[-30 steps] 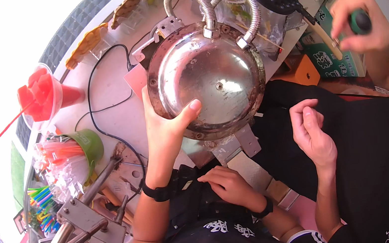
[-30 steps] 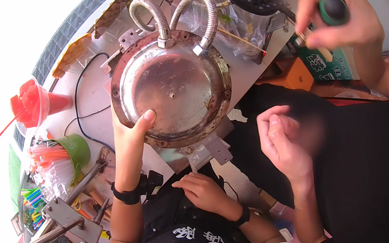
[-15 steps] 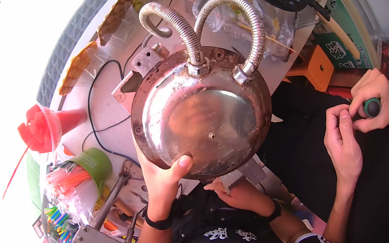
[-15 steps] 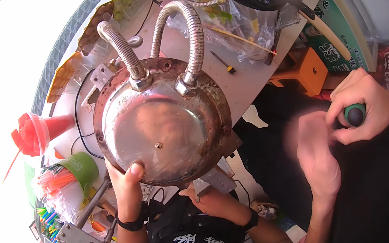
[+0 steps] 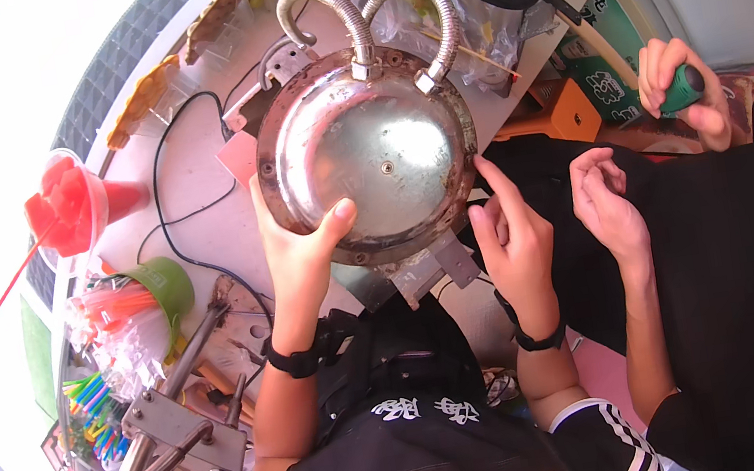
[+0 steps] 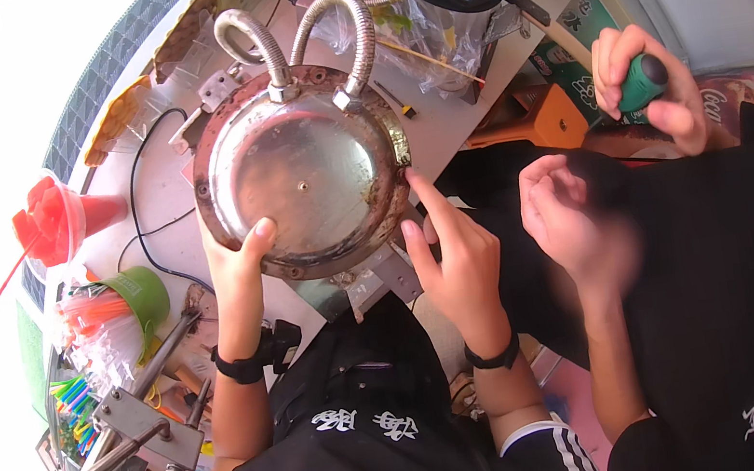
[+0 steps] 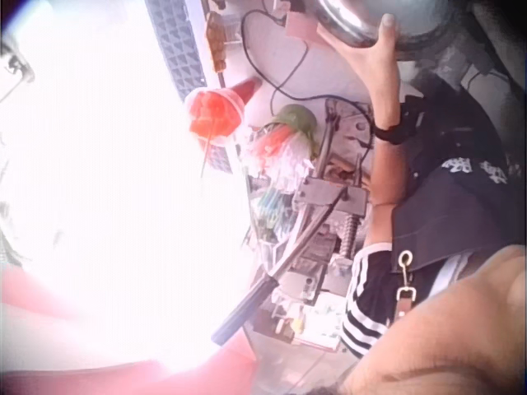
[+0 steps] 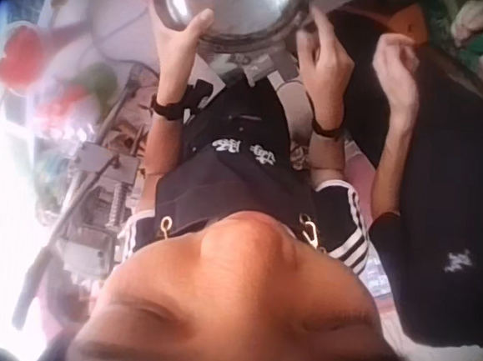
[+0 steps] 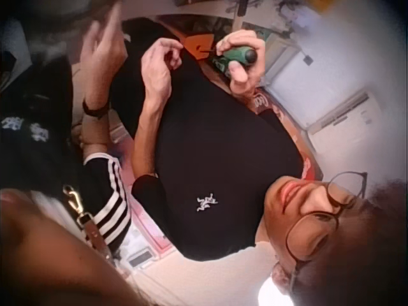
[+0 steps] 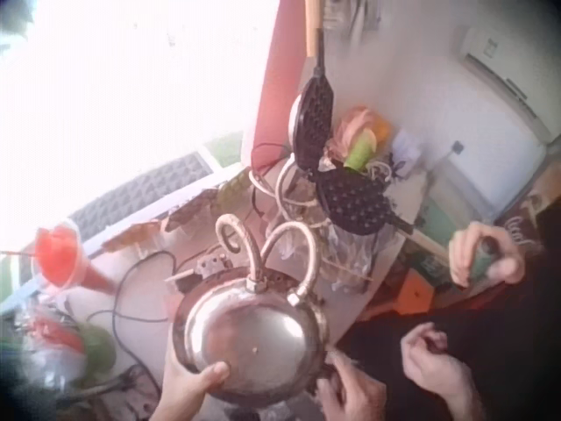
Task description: The person holds a metal appliance steady on a counter by hand while another person uses a screwdriver to work on the screws at the base of the device.
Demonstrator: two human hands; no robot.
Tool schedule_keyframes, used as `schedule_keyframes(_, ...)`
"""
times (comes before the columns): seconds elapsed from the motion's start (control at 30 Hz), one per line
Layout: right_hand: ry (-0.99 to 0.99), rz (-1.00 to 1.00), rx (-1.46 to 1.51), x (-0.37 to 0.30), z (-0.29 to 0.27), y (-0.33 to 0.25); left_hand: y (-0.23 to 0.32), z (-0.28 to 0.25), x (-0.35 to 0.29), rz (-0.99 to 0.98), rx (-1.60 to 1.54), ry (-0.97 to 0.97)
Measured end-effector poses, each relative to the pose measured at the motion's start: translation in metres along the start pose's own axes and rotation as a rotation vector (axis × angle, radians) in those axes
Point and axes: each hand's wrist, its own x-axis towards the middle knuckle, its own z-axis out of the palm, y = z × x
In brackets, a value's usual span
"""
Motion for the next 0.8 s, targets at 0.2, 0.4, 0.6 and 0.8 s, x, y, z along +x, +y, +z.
schedule_keyframes(0.2,0.143,0.073,-0.029,-0.006,0.016,-0.009,0.002,0.004,0.002,0.042,-0.053,-0.024)
schedule_keyframes(0.4,0.024,-0.335,-0.161,-0.046,0.028,-0.057,0.001,0.005,0.004,0.054,0.001,-0.023)
schedule_keyframes(0.6,0.042,-0.246,-0.142,-0.064,0.037,-0.067,-0.006,0.002,0.009,0.050,-0.066,-0.052)
schedule_keyframes(0.8,0.044,-0.160,0.031,-0.099,0.031,-0.071,-0.018,-0.002,0.015,0.165,0.066,-0.018)
